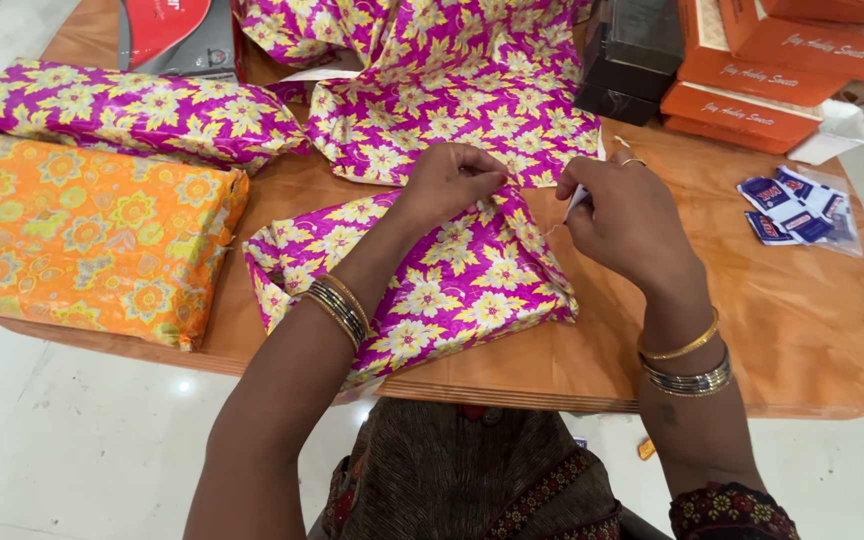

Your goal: The person wraps a rectangular box with floral-patterned paper, folding the edges and securing them with adhesive tape. They then place the wrapped box aside and begin wrapping a second box using the same method.

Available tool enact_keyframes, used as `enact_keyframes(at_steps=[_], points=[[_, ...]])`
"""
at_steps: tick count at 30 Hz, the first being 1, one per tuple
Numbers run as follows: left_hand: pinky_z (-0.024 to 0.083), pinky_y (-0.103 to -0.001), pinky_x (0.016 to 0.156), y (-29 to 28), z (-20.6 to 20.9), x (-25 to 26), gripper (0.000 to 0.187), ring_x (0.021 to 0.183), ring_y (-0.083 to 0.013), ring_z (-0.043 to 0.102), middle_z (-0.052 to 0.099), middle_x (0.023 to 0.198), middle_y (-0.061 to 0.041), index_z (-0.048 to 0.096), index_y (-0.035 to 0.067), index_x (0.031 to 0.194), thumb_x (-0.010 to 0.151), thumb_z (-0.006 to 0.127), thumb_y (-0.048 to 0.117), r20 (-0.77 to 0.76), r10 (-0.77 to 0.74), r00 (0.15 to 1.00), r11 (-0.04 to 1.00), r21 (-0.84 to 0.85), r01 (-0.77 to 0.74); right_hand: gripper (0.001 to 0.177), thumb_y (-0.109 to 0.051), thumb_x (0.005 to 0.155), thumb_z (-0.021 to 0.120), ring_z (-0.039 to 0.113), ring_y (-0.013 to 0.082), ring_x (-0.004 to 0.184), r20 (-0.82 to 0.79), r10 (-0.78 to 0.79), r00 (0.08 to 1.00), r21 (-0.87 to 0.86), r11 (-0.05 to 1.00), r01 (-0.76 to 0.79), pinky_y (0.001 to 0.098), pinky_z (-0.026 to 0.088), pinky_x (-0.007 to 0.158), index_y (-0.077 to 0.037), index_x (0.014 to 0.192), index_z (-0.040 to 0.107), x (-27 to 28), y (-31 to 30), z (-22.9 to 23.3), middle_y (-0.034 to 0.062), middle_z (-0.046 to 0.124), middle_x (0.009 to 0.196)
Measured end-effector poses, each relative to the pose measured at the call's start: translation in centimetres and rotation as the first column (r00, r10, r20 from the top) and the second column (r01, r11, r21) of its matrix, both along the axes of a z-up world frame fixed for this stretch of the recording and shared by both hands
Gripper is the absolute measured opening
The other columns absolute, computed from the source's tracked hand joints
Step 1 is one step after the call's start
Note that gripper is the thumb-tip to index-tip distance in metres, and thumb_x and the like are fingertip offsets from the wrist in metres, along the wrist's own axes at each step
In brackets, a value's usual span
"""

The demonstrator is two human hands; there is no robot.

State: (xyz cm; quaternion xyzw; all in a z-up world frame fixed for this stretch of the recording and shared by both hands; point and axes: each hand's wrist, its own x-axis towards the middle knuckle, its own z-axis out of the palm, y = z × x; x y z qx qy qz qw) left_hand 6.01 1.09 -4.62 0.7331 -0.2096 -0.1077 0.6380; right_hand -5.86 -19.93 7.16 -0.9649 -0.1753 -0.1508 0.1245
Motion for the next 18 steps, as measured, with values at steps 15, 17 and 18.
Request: enact_keyframes(at_steps=[15,17,18], points=[[0.056,-0.022,0.062,-0.2,-0.8,0.6,0.014,0.070,-0.0059,0.067,0.073,0.085,-0.003,0.074,-0.001,0.105,0.093,0.069,0.004,-0.067,0.012,0.998,0.996,-0.086,-0.018,0.029,-0.008,0.101,0.055,0.069,0.0242,0.104,-0.267,0.194,0.944,0.698,0.714,0.051,0.0376,0.054,0.094,-0.002,0.127,0.066,7.5,-0.6,-12.0,0.0126,0.069,0.116],[0.056,-0.022,0.062,-0.1,-1.0,0.8,0.014,0.070,-0.0062,0.067,0.072,0.084,-0.003,0.075,-0.001,0.105,0.092,0.068,0.003,-0.043,0.015,0.999,0.997,-0.076,-0.018,0.032,-0.013,0.105,0.053,0.063,0.0207,0.106,-0.385,0.300,0.872,0.916,0.238,0.323,0.0373,0.050,0.096,0.001,0.132,0.063,8.1,-0.1,-14.7,0.0127,0.067,0.119],[0.056,-0.022,0.063,-0.1,-1.3,0.7,0.015,0.070,-0.0063,0.067,0.072,0.083,-0.003,0.075,-0.001,0.105,0.092,0.068,0.002,-0.033,0.014,0.999,0.997,-0.072,-0.017,0.037,-0.015,0.106,0.050,0.060,0.0220,0.114,-0.349,0.351,0.869,0.937,0.156,0.313,0.0370,0.047,0.103,0.002,0.137,0.059,8.5,0.0,-15.7,0.0137,0.063,0.127]])
